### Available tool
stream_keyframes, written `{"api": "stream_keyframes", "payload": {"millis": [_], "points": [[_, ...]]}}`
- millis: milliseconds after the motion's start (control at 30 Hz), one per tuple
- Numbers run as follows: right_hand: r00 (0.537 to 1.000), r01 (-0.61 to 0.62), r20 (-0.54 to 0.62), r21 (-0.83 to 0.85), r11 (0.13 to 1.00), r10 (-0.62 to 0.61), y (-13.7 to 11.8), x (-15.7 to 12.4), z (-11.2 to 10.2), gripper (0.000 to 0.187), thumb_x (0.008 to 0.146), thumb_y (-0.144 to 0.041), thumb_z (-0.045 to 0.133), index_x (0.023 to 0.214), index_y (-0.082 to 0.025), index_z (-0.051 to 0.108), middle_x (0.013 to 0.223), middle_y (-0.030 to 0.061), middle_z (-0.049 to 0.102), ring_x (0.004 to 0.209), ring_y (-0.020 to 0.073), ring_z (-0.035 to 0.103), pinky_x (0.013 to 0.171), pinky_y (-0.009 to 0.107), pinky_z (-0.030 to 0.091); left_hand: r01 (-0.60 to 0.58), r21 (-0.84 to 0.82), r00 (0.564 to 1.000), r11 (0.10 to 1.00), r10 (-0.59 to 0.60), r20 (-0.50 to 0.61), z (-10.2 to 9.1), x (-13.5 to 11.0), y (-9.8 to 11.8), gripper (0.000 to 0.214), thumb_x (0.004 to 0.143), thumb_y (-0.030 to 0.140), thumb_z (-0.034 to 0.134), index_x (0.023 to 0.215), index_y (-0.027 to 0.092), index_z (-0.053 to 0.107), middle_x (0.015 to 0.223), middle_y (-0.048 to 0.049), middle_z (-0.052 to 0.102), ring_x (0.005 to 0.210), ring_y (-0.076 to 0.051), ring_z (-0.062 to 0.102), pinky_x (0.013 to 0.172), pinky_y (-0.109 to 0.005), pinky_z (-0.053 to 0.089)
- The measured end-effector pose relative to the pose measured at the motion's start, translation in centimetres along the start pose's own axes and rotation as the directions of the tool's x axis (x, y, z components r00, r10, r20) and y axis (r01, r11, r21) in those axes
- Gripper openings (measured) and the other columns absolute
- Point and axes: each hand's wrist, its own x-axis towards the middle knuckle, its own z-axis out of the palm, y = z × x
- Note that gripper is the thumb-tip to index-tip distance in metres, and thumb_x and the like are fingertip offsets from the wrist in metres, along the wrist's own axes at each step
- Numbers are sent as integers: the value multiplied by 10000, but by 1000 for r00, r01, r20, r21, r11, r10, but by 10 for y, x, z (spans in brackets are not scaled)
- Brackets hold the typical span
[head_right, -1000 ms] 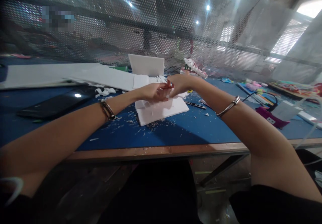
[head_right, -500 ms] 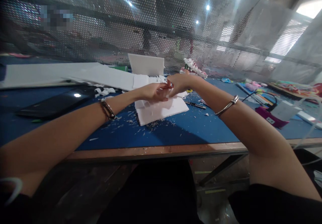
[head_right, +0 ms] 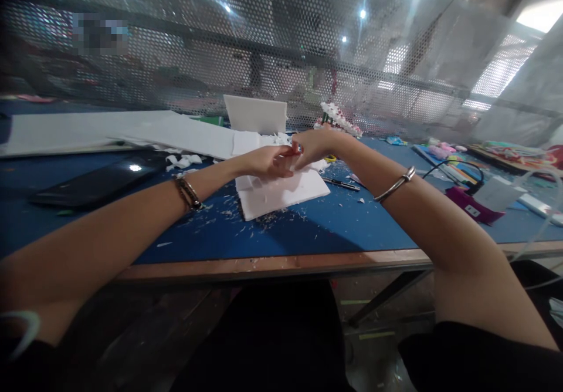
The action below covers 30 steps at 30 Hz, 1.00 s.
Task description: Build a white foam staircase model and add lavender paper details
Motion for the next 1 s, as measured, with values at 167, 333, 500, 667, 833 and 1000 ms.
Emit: {"api": "stream_keyframes", "payload": {"millis": [167,333,500,667,833,1000], "points": [[989,-12,-146,158,987,36,19,-10,-10,540,693,-535,584,1105,-187,562,1134,105,587,1005,270,549,848,400,426,26,-54,999,998,-24,41,-2,-2,1,764,630,505,613,1264,119,431,1255,-162,507,1059,-282,510,842,-315,366],[937,98,-348,250,963,-5,34,-38,5,535,709,-531,583,1118,-188,543,1119,106,582,1009,252,548,866,404,434,17,-25,997,1000,-15,73,0,-1,0,799,644,509,560,1293,81,373,1276,-190,465,1093,-285,483,850,-295,374],[766,160,-634,27,987,-107,29,-54,45,469,716,-461,618,1095,-204,516,1142,105,543,1107,269,482,951,439,365,-4,-42,997,999,7,75,-1,-2,1,812,685,552,495,1335,93,334,1295,-181,443,1091,-289,478,811,-276,397],[653,101,-741,-117,988,-154,20,-52,63,322,764,-408,589,1026,-230,530,1069,67,584,1092,251,501,1017,473,263,-48,-117,995,992,58,83,-6,-5,8,716,766,529,432,1367,160,308,1266,-121,484,994,-243,539,684,-221,419],[615,92,-762,-185,979,-202,14,-51,66,196,817,-373,538,963,-242,532,961,24,618,966,203,567,1046,481,193,-26,-157,993,987,44,114,-5,-6,11,712,767,518,457,1379,184,310,1313,-110,458,1057,-247,516,721,-221,418],[580,55,-788,-215,975,-207,9,-53,68,189,831,-374,517,961,-238,534,936,29,624,921,200,577,1033,489,186,-45,-206,992,977,68,105,-1,-5,12,655,774,480,472,1362,219,350,1365,-88,420,1145,-257,464,807,-255,411]]}}
